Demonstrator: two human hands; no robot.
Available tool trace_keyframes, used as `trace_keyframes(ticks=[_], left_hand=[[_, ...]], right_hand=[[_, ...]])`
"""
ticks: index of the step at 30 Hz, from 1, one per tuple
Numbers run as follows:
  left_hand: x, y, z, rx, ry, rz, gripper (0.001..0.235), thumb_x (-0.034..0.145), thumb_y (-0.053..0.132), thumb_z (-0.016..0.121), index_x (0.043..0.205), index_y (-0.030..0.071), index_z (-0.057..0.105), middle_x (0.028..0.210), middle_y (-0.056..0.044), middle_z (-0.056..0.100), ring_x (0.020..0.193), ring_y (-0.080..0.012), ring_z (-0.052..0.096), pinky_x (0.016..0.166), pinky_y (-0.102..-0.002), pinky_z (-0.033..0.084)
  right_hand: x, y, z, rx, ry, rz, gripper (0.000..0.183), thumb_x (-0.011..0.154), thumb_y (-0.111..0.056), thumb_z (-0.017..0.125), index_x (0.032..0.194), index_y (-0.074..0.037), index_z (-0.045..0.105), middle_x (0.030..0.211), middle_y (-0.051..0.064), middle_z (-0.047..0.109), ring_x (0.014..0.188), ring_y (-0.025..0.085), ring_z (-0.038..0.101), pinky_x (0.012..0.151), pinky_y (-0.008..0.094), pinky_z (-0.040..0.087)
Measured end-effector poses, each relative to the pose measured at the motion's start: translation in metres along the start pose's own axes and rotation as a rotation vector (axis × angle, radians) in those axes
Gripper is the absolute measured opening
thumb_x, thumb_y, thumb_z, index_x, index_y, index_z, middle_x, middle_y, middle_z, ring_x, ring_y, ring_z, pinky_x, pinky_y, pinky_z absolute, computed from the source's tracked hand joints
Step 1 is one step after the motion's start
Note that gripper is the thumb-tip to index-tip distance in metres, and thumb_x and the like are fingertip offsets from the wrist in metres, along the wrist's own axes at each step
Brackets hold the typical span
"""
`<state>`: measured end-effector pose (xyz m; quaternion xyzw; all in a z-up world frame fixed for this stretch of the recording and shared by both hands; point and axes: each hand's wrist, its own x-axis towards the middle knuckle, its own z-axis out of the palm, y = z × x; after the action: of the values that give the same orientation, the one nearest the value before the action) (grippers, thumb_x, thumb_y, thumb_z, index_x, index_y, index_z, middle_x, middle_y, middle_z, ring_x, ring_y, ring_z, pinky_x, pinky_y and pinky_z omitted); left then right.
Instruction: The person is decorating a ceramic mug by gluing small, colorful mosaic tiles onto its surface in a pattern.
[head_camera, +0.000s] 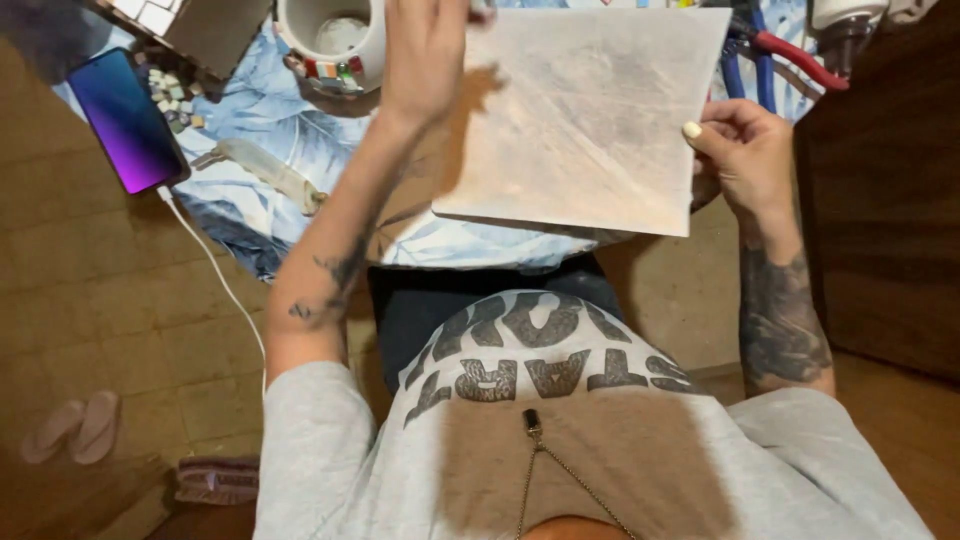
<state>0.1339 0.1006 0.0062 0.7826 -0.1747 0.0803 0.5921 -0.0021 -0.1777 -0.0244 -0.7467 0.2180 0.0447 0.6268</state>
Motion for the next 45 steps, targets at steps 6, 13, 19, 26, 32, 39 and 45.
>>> trace_keyframes(ticks=[6, 13, 19, 26, 32, 39, 45], left_hand=[[-0.058, 0.076, 0.004, -0.324, -0.096, -0.617, 0.03, 0.087, 0.026, 0.032, 0.077, 0.004, 0.048, 0.078, -0.014, 0.065, 0.05, -0.0154, 0.061, 0.029, -0.017, 0.043], [-0.089, 0.053, 0.034, -0.333, -0.003, -0.354, 0.031, 0.089, 0.027, 0.04, 0.072, 0.006, 0.054, 0.062, -0.011, 0.06, 0.047, -0.0153, 0.057, 0.037, -0.023, 0.048], [-0.095, 0.053, 0.035, -0.121, -0.013, -0.241, 0.028, 0.09, 0.022, 0.036, 0.071, 0.006, 0.05, 0.048, -0.011, 0.049, 0.048, -0.0236, 0.052, 0.045, -0.032, 0.044], [-0.095, 0.05, 0.015, 0.111, 0.039, -0.03, 0.007, 0.082, 0.011, 0.052, 0.085, 0.006, 0.054, 0.069, -0.011, 0.056, 0.061, -0.0262, 0.056, 0.05, -0.03, 0.047], [-0.09, 0.049, 0.006, -0.089, -0.091, -0.002, 0.025, 0.075, 0.006, 0.058, 0.1, 0.007, 0.058, 0.088, -0.007, 0.061, 0.074, -0.0205, 0.06, 0.062, -0.027, 0.05], [-0.088, 0.048, 0.005, -0.04, -0.038, 0.076, 0.016, 0.073, 0.005, 0.062, 0.09, 0.008, 0.063, 0.08, -0.005, 0.062, 0.071, -0.0181, 0.06, 0.058, -0.024, 0.048], [-0.091, 0.046, 0.004, -0.009, -0.012, 0.071, 0.015, 0.075, 0.006, 0.062, 0.09, 0.008, 0.062, 0.079, -0.005, 0.062, 0.071, -0.0185, 0.06, 0.06, -0.026, 0.048]], right_hand=[[-0.002, -0.021, 0.03, -0.918, 0.345, -0.888, 0.011, 0.085, 0.004, 0.058, 0.095, 0.004, 0.058, 0.082, 0.015, 0.055, 0.063, 0.021, 0.053, 0.051, 0.029, 0.043], [-0.037, -0.053, 0.122, 0.069, -0.014, -0.491, 0.016, 0.087, -0.007, 0.047, 0.094, 0.0, 0.06, 0.086, 0.015, 0.06, 0.077, 0.019, 0.059, 0.062, 0.031, 0.052], [-0.042, -0.064, 0.144, 0.206, -0.023, -0.344, 0.019, 0.087, -0.015, 0.052, 0.096, -0.001, 0.061, 0.09, 0.013, 0.062, 0.085, 0.012, 0.053, 0.071, 0.029, 0.049], [-0.021, -0.057, 0.116, 0.231, -0.186, -0.368, 0.017, 0.086, -0.006, 0.054, 0.101, 0.001, 0.054, 0.073, 0.011, 0.059, 0.067, 0.008, 0.054, 0.062, 0.021, 0.047], [-0.013, -0.06, 0.104, 0.206, -0.442, -0.395, 0.03, 0.081, 0.005, 0.058, 0.093, -0.003, 0.032, 0.07, 0.014, 0.057, 0.058, 0.011, 0.052, 0.054, 0.021, 0.045], [-0.005, -0.057, 0.104, 0.206, -0.524, -0.357, 0.023, 0.085, -0.001, 0.055, 0.091, -0.003, 0.032, 0.068, 0.013, 0.056, 0.056, 0.012, 0.052, 0.052, 0.021, 0.043], [-0.006, -0.065, 0.105, -0.061, -0.611, -0.374, 0.041, 0.096, -0.025, 0.029, 0.073, -0.001, 0.054, 0.054, 0.01, 0.055, 0.046, 0.015, 0.053, 0.045, 0.022, 0.043]])
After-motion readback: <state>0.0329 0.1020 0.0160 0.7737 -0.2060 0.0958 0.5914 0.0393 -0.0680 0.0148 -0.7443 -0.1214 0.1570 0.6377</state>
